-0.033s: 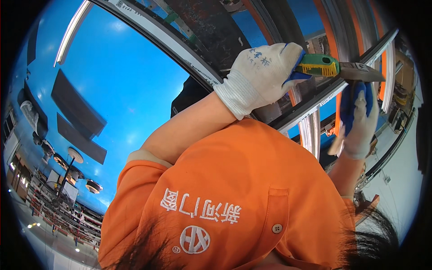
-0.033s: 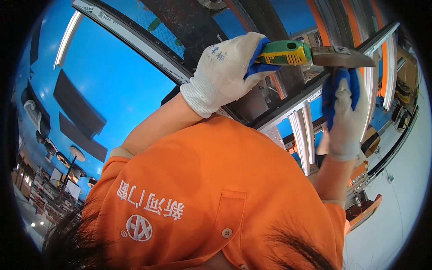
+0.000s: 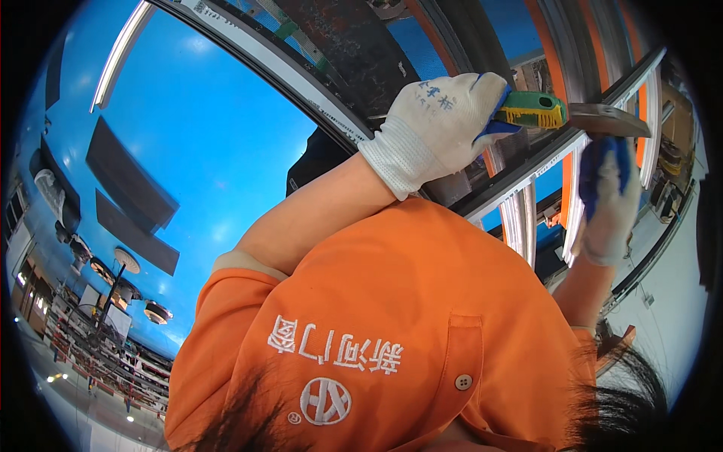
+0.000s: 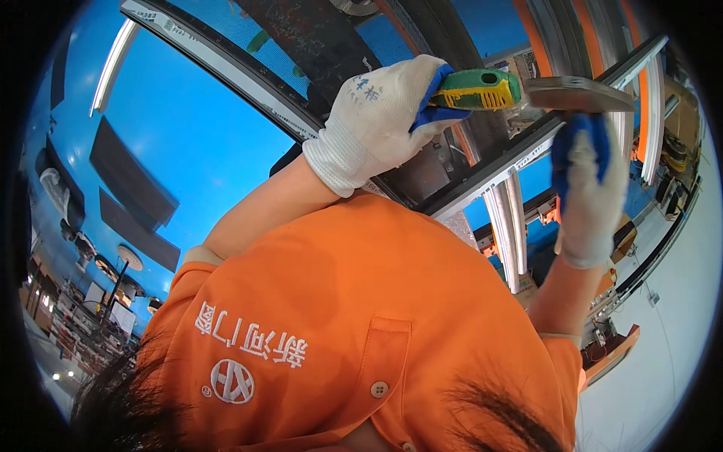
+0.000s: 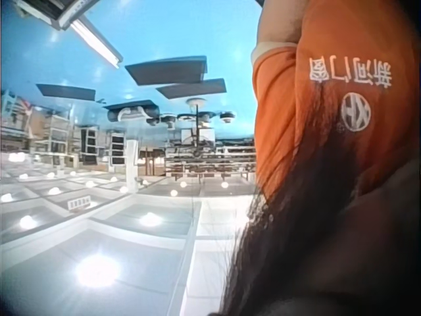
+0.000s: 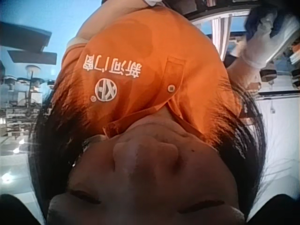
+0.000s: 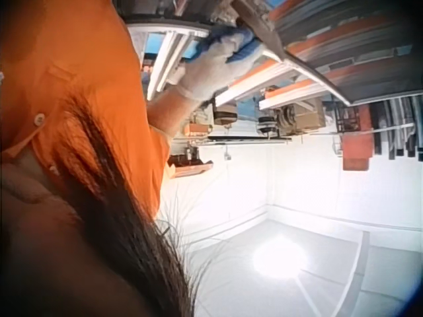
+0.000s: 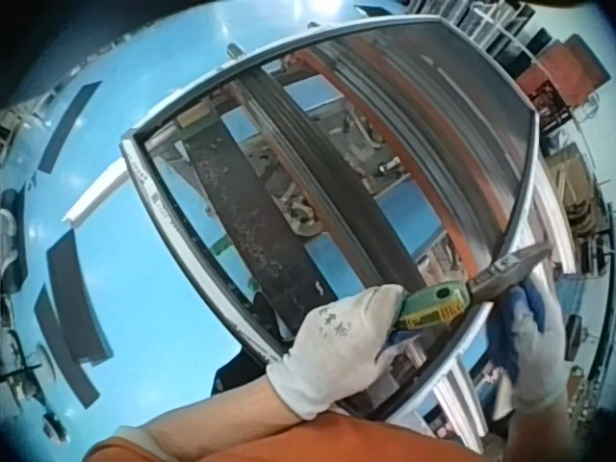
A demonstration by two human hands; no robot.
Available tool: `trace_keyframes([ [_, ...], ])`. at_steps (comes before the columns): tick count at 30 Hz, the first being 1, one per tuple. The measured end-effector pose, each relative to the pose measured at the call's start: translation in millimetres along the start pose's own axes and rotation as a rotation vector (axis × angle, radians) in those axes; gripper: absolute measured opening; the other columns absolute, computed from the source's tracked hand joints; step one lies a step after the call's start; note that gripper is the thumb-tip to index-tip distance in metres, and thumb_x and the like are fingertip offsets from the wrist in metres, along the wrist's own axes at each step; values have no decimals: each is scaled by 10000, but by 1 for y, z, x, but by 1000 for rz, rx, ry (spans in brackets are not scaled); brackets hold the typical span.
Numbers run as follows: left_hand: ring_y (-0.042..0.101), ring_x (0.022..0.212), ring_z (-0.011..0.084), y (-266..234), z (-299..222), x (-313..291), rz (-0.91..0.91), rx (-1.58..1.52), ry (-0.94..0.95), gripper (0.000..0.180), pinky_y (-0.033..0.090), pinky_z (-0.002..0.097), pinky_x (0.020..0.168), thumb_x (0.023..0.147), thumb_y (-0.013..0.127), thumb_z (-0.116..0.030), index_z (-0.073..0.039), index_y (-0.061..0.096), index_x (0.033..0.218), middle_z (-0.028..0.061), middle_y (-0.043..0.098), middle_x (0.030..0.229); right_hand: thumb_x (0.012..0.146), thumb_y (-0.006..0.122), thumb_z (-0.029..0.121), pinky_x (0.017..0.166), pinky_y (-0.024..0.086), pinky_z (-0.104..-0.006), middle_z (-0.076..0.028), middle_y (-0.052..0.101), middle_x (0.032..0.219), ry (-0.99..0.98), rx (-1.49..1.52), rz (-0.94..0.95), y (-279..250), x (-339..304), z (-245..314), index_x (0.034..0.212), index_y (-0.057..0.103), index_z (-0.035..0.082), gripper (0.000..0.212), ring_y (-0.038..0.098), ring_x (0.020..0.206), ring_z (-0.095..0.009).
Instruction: The recorder is assembling components of a window frame using a hammer and specialized tools.
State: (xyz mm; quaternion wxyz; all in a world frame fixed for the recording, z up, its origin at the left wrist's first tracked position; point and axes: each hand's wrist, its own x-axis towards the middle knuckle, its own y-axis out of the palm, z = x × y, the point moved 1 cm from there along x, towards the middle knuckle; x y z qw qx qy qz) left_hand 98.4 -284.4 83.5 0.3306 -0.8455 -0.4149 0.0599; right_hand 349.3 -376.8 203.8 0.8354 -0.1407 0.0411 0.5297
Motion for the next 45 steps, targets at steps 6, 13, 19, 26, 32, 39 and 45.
trace_keyframes([
  [6, 715, 750, 283, -4, -1, 5, 13, -13, -67, 455, 582, 302, 726, 827, 781, -240, -83, 553, 1188, 112, 708, 965, 997, 514, 303, 773, 495, -251, -119, 665, 1051, 39, -169, -101, 0, -3, -4, 1291, 578, 37, 402, 635, 854, -162],
  [13, 714, 732, 273, -6, 1, 4, 20, 10, -82, 431, 570, 277, 691, 843, 766, -264, -78, 550, 1167, 116, 710, 953, 983, 521, 327, 840, 481, -251, -120, 660, 1066, 74, -371, -152, 24, -1, -15, 1320, 570, 26, 454, 630, 939, -160],
  [19, 712, 716, 259, -2, -1, 12, -5, 53, -70, 413, 556, 262, 662, 851, 757, -278, -76, 551, 1147, 118, 711, 932, 976, 545, 340, 870, 476, -254, -108, 648, 1076, 113, -782, -61, 49, 1, -21, 1317, 560, 11, 474, 617, 1015, -167],
  [26, 711, 715, 254, -6, 2, 12, 29, 64, -155, 406, 553, 276, 669, 848, 756, -272, -75, 548, 1136, 114, 707, 915, 971, 502, 172, 699, 447, -211, -41, 628, 957, 88, -451, -208, 87, 5, -13, 1147, 604, 1, 266, 580, 753, -122],
  [32, 714, 714, 256, -9, -4, 15, 111, 26, -158, 401, 552, 280, 661, 859, 746, -282, -69, 544, 1133, 116, 704, 904, 1020, 493, 311, 648, 476, -226, -59, 635, 915, -82, -642, -55, -31, 40, -3, 1276, 575, 18, 398, 557, 685, -88],
  [39, 716, 700, 254, -8, 1, 14, 52, 66, -115, 401, 557, 269, 637, 876, 734, -299, -64, 539, 1137, 119, 707, 892, 1031, 477, 305, 686, 458, -228, -48, 623, 877, 156, -652, -114, 72, 12, -16, 1265, 580, 6, 393, 544, 729, -82],
  [45, 716, 696, 257, -3, 2, 11, 105, 108, -121, 398, 560, 272, 633, 882, 726, -305, -64, 539, 1137, 123, 709, 897, 1024, 501, 368, 905, 480, -305, -127, 656, 1052, 170, -644, -186, 59, 14, -25, 1335, 540, -8, 490, 620, 976, -183],
])
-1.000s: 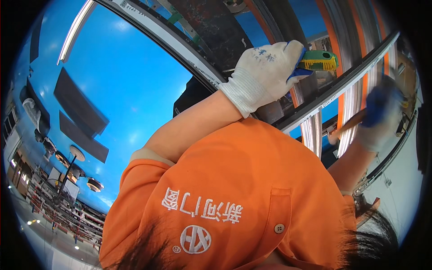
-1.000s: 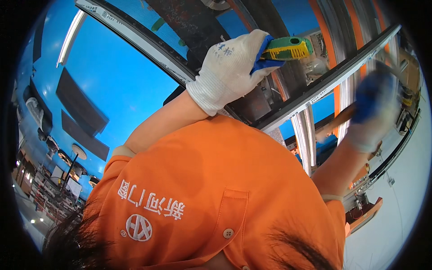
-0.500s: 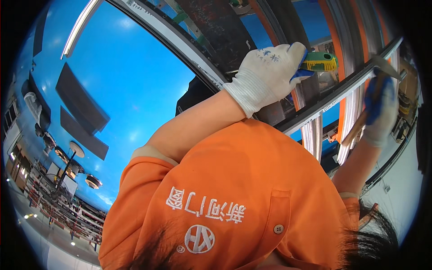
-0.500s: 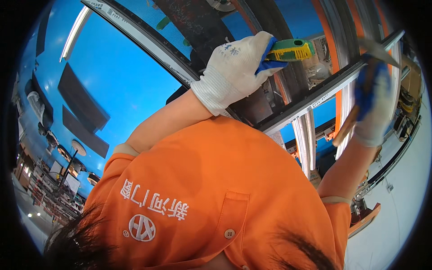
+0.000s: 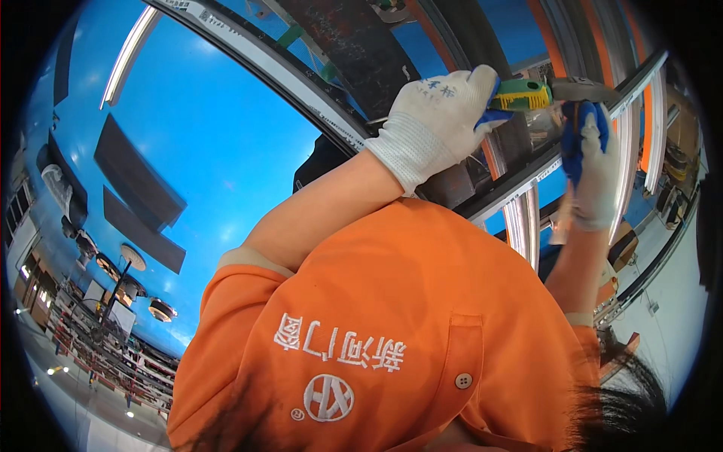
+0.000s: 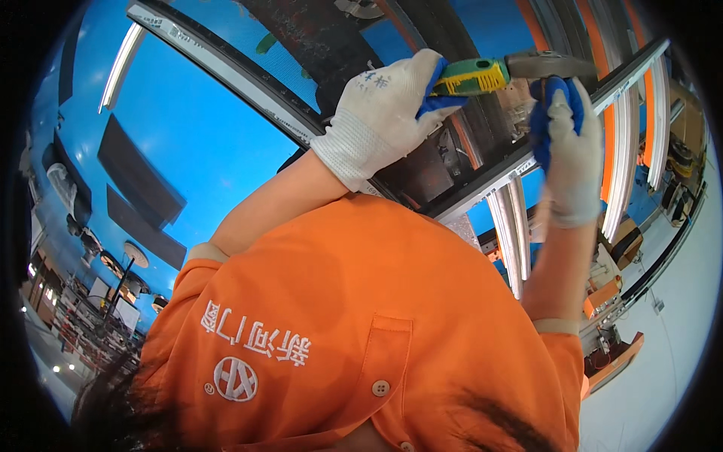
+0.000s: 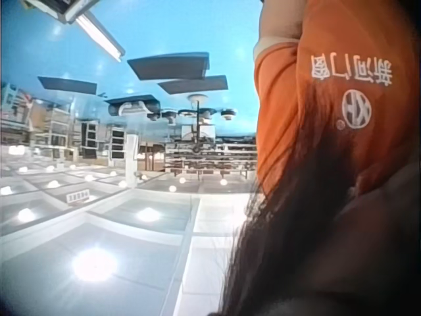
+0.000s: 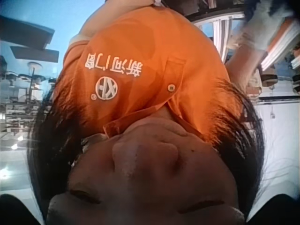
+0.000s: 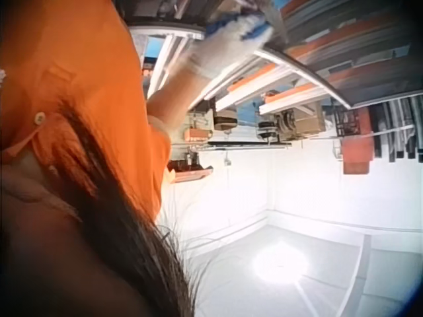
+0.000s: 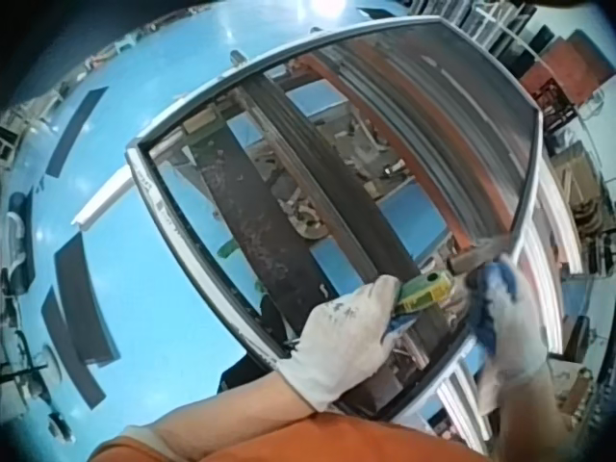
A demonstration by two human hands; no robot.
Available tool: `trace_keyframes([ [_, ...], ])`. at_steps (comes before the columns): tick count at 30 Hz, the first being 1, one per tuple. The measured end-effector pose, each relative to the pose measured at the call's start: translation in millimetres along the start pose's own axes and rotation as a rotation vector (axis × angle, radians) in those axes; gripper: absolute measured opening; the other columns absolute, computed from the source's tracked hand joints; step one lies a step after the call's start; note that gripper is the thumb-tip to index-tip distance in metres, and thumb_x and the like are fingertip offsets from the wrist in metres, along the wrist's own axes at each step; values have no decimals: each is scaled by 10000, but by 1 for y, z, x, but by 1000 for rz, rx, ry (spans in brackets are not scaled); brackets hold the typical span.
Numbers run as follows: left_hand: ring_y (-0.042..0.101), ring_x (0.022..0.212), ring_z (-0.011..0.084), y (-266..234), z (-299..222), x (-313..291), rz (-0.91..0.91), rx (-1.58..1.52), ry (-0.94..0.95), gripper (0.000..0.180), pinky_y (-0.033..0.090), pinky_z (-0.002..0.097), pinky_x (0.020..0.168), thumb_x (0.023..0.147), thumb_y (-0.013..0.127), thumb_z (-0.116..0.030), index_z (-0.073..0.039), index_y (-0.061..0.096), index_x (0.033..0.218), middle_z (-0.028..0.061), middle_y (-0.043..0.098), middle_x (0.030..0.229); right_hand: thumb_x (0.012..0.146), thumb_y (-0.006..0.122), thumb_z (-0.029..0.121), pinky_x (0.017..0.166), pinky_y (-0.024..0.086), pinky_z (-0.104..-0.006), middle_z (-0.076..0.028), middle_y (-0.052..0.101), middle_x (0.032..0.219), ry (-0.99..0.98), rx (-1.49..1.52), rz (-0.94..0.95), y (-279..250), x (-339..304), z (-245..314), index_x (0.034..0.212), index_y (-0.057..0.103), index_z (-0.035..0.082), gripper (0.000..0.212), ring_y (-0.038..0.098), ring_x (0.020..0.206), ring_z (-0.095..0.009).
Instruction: The recorder is assembling components of a window frame using a hammer and specialized tools.
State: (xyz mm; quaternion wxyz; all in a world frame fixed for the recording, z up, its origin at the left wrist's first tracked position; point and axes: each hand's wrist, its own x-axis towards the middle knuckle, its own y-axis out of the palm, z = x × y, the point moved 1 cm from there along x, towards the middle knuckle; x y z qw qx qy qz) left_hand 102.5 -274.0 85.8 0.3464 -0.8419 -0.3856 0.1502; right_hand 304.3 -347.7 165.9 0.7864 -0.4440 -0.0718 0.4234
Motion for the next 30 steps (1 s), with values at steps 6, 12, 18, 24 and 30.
trace_keyframes([
  [6, 715, 692, 259, -5, -2, 1, -8, 9, -34, 390, 565, 277, 641, 886, 718, -311, -65, 542, 1133, 129, 713, 911, 986, 537, 438, 920, 491, -310, -157, 644, 1141, 22, -60, 21, 1, 3, -23, 1369, 516, 7, 577, 630, 1029, -221],
  [12, 712, 682, 259, -10, 1, 3, -2, -39, -47, 392, 568, 277, 649, 885, 717, -319, -65, 547, 1130, 130, 714, 914, 970, 526, 474, 914, 493, -326, -191, 614, 1202, 72, 183, 89, -19, 7, -10, 1383, 507, 20, 615, 615, 1073, -235],
  [18, 712, 680, 260, -4, 0, 2, -18, -26, -12, 384, 570, 276, 650, 888, 713, -328, -66, 549, 1116, 130, 715, 917, 937, 555, 465, 808, 508, -301, -159, 632, 1120, -29, -264, -60, 5, -10, 11, 1311, 546, -1, 597, 627, 968, -214],
  [24, 722, 703, 251, -9, 1, 0, 30, -30, -21, 390, 575, 271, 652, 901, 700, -344, -66, 537, 1120, 129, 715, 919, 971, 574, 315, 858, 474, -264, -74, 657, 1113, 3, 264, 17, -57, 33, -49, 1322, 567, 34, 450, 622, 925, -138],
  [30, 728, 718, 247, -3, 0, 0, 105, 40, -58, 380, 577, 272, 648, 917, 684, -344, -67, 526, 1124, 128, 713, 914, 1028, 474, 228, 677, 466, -173, -53, 662, 965, -20, 268, -148, -37, 27, -33, 1246, 580, 35, 309, 622, 819, -104],
])
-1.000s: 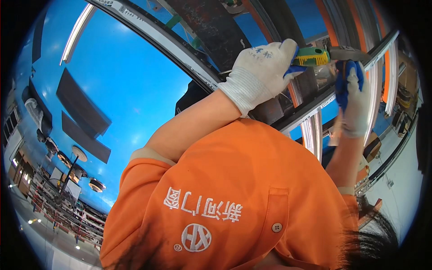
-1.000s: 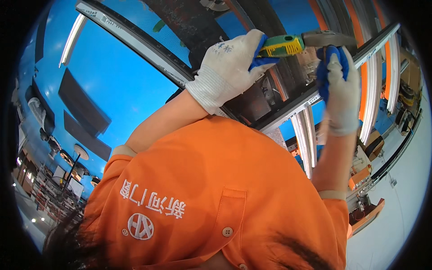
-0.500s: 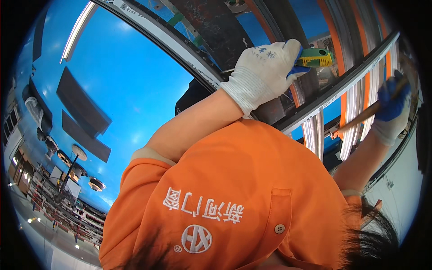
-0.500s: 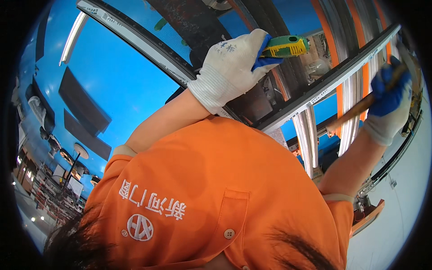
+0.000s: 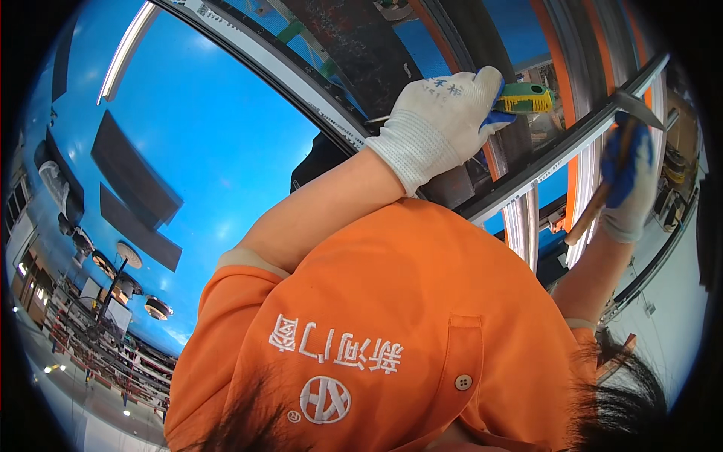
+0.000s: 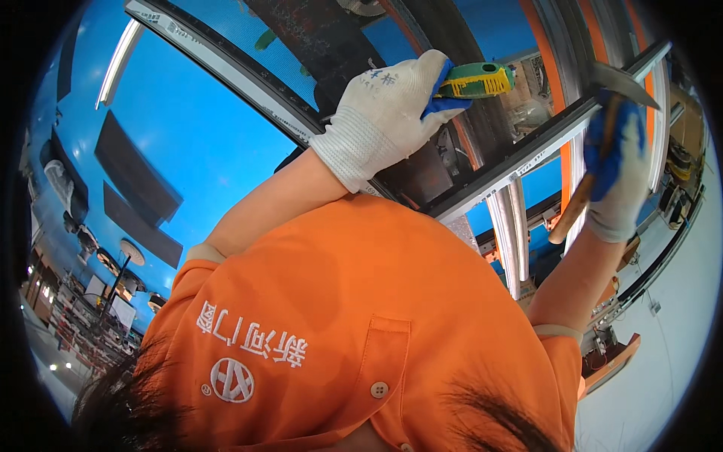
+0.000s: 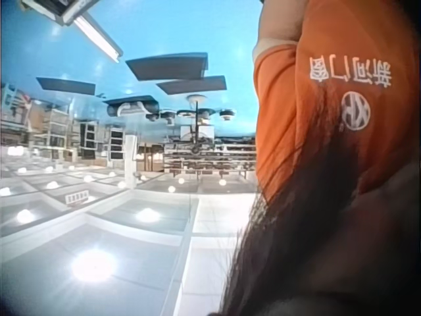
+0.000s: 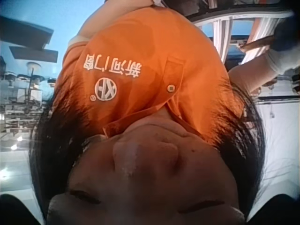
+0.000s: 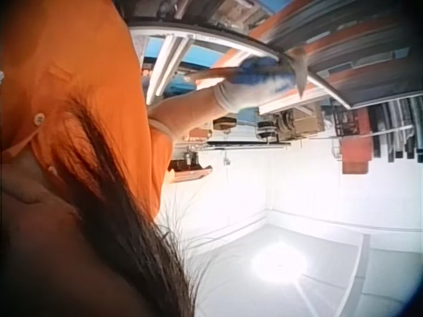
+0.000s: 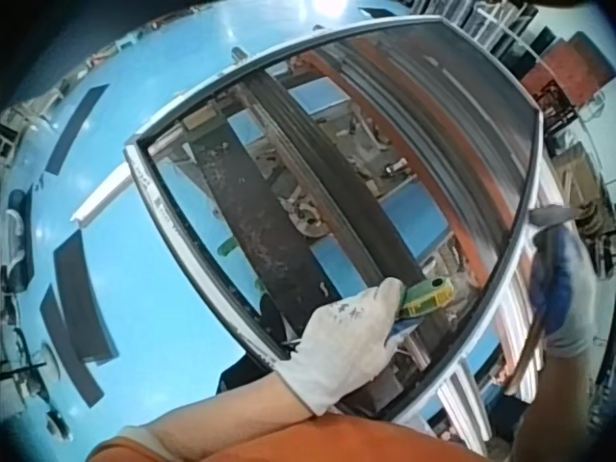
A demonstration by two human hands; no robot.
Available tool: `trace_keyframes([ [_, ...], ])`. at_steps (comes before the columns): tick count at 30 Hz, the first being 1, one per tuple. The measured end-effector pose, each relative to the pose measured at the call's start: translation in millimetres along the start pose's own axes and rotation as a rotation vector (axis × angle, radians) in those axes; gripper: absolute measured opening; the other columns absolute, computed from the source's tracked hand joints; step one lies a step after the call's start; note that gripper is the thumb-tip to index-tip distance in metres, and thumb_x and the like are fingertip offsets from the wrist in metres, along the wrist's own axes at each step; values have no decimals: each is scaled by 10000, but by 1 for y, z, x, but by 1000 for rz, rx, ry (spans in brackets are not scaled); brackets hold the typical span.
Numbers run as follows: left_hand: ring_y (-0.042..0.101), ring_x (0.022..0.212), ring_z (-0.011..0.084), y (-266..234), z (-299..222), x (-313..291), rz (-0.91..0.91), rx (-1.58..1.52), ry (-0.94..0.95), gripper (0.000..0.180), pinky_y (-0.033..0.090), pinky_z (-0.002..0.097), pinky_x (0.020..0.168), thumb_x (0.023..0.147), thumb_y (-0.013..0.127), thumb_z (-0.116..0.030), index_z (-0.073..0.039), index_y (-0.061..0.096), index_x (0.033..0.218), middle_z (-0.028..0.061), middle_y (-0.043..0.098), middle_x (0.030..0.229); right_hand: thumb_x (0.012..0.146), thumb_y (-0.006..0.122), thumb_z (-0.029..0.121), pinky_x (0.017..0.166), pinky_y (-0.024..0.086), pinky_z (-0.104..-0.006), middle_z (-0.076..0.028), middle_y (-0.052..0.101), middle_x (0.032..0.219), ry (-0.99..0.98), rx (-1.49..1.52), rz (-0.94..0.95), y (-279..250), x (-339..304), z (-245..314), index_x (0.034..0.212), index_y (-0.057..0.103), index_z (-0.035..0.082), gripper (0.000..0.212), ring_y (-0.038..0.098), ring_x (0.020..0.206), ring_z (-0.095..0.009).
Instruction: The recorder is assembling components of a window frame using a hammer and specialized tools.
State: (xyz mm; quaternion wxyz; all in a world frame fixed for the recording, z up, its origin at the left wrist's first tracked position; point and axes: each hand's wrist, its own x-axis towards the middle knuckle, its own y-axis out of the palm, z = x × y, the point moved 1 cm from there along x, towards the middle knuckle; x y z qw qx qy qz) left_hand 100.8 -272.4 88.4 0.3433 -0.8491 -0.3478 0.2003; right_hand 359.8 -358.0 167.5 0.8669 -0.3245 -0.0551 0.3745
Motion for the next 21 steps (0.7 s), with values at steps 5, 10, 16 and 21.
trace_keyframes([
  [5, 731, 734, 253, -3, -4, 4, 56, -8, 1, 354, 580, 283, 651, 933, 661, -334, -65, 525, 1118, 132, 715, 914, 1027, 470, 312, 666, 462, -183, -73, 631, 935, -85, 465, 401, -17, 14, -7, 1256, 570, -2, 401, 600, 755, -107],
  [10, 733, 758, 265, 8, 0, 4, 119, 94, 6, 340, 584, 301, 663, 948, 635, -326, -57, 525, 1124, 139, 720, 927, 1013, 494, 338, 698, 487, -216, -114, 653, 1019, 58, 71, 4, 53, -34, -11, 1299, 558, 21, 432, 634, 810, -134],
  [16, 734, 789, 276, -2, -4, 10, 226, 104, -58, 337, 587, 317, 678, 956, 616, -319, -48, 523, 1136, 146, 723, 943, 950, 608, 397, 670, 481, -242, -34, 651, 858, -11, 119, 147, 9, 15, -46, 1193, 598, 56, 419, 609, 719, -109],
  [21, 733, 792, 274, 1, -8, 12, 274, 155, -71, 323, 586, 315, 676, 956, 617, -300, -49, 524, 1137, 146, 721, 949, 989, 558, 369, 541, 425, -225, -2, 606, 780, 150, 206, 193, 40, -23, -40, 1159, 609, 51, 364, 513, 570, -86],
])
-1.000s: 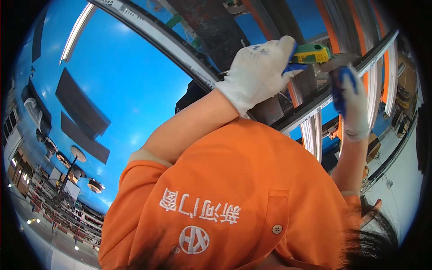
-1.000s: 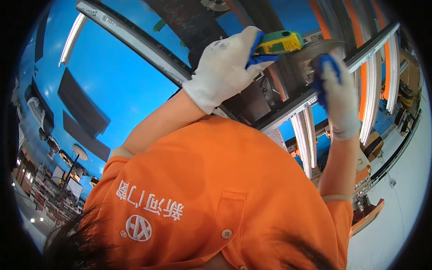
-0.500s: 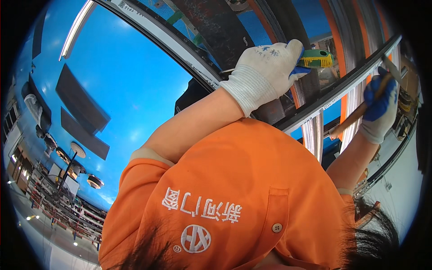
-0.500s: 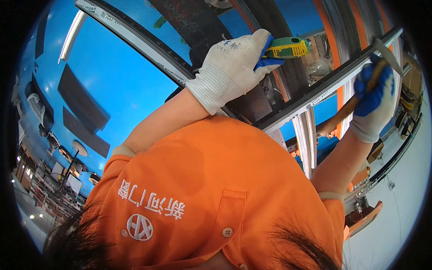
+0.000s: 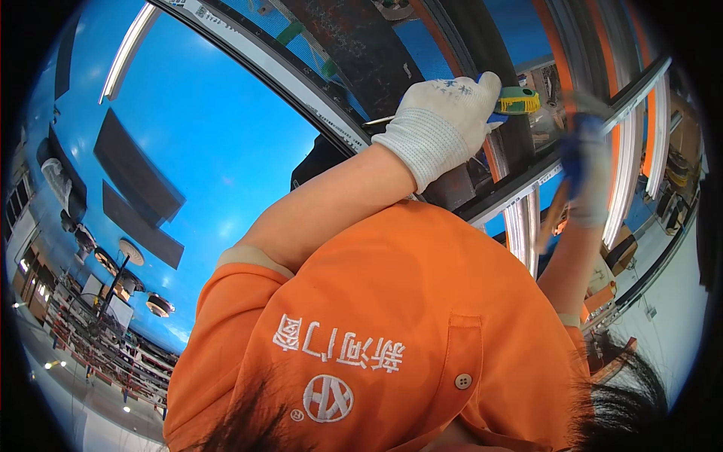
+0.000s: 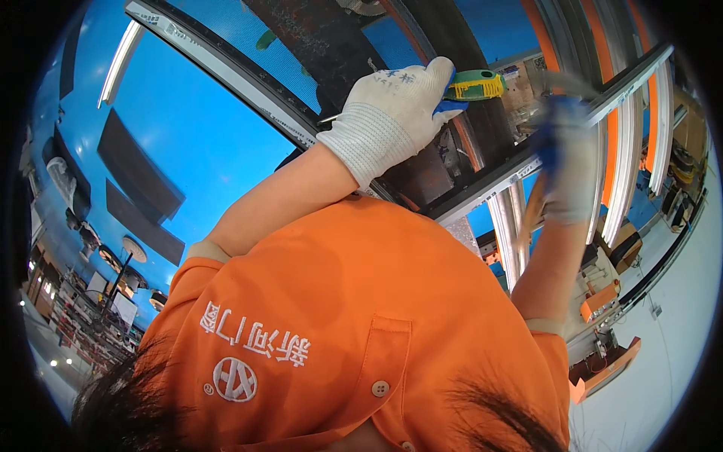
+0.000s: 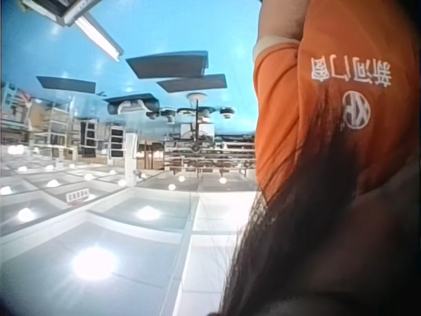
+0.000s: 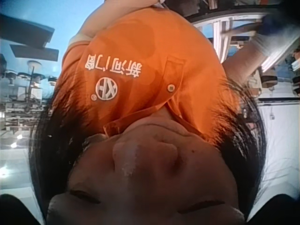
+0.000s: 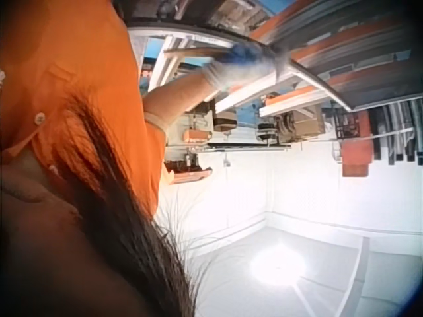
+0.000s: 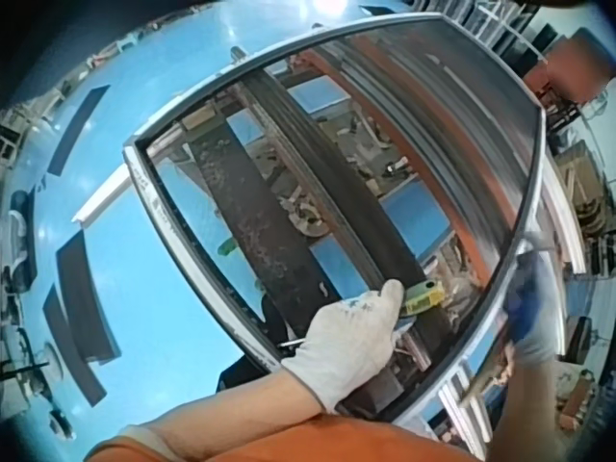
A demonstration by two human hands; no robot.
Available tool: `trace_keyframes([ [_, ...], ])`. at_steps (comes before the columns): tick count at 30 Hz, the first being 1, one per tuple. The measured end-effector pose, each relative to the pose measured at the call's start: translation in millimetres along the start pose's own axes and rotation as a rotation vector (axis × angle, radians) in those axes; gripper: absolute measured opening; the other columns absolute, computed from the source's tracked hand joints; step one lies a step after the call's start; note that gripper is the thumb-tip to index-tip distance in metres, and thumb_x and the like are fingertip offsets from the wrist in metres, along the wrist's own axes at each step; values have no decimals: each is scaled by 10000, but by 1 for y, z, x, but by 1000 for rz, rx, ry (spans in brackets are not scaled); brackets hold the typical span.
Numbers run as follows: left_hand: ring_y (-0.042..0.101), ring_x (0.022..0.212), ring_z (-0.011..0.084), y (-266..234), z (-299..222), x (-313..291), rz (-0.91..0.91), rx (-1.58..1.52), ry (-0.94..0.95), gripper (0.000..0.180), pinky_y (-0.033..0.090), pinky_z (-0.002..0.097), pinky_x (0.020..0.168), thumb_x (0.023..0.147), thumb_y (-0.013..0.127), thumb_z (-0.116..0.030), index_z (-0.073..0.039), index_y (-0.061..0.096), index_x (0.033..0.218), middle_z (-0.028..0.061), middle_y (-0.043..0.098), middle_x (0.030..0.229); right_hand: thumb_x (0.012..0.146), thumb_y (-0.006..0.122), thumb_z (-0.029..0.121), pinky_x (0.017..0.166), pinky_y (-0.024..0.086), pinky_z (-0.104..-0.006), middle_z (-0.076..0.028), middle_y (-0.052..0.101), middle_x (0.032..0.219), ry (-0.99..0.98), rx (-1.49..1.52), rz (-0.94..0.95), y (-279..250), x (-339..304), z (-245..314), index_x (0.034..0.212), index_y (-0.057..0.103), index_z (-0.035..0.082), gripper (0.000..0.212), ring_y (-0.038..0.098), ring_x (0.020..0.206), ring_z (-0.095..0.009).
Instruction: The recorder is assembling components of a window frame using a hammer and specialized tools.
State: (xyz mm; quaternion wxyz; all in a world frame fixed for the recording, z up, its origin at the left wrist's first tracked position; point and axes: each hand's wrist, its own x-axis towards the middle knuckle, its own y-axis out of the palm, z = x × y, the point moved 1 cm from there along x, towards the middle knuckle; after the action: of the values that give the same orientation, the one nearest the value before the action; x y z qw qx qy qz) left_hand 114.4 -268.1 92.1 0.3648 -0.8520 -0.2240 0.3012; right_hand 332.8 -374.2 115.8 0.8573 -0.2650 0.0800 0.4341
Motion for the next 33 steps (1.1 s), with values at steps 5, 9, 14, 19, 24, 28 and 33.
trace_keyframes([
  [5, 732, 793, 276, -5, 0, -2, 10, 63, 24, 305, 587, 317, 674, 961, 611, -286, -50, 525, 1133, 147, 721, 945, 1003, 538, 387, 505, 373, -190, 9, 570, 714, 74, 151, 125, -11, 5, 5, 1115, 617, 53, 361, 490, 537, -75],
  [9, 728, 771, 277, -1, -4, -6, -2, 75, 42, 296, 584, 317, 661, 951, 622, -270, -54, 525, 1128, 144, 717, 935, 1009, 526, 391, 513, 384, -185, 15, 565, 695, -16, 222, -3, -18, 10, 19, 1098, 619, 58, 357, 500, 541, -71],
  [14, 721, 746, 271, -3, -21, -16, -58, 54, 149, 300, 576, 310, 639, 922, 656, -258, -70, 528, 1119, 128, 713, 923, 1008, 529, 392, 561, 433, -168, -54, 627, 841, 36, 201, 53, 3, -18, -2, 1190, 587, 20, 417, 546, 620, -83],
  [19, 716, 735, 263, 9, -13, -19, -198, 5, 252, 314, 567, 303, 617, 891, 691, -256, -91, 532, 1106, 108, 710, 915, 933, 627, 342, 624, 432, -188, -100, 638, 1022, 102, 231, 107, 41, -51, 13, 1264, 541, -20, 498, 556, 713, -118],
  [24, 717, 745, 255, 12, -8, -23, -223, -1, 248, 327, 568, 294, 623, 880, 706, -263, -104, 534, 1108, 98, 710, 918, 927, 649, 301, 604, 438, -172, -108, 639, 1069, 59, 211, 166, 42, -52, 7, 1303, 528, -16, 507, 561, 714, -100],
  [28, 720, 757, 251, 14, -4, -23, -232, 9, 226, 333, 571, 284, 638, 888, 700, -276, -104, 532, 1119, 100, 711, 926, 941, 636, 308, 593, 446, -174, -109, 644, 1069, 36, 146, 189, 46, -45, 7, 1319, 525, -7, 505, 571, 715, -99],
  [33, 723, 773, 250, 14, -2, -16, -191, 19, 150, 334, 576, 278, 664, 909, 679, -291, -96, 527, 1134, 106, 714, 942, 949, 621, 330, 580, 433, -191, -70, 630, 934, 36, 118, 145, 44, -37, 25, 1267, 558, 10, 455, 546, 671, -100],
])
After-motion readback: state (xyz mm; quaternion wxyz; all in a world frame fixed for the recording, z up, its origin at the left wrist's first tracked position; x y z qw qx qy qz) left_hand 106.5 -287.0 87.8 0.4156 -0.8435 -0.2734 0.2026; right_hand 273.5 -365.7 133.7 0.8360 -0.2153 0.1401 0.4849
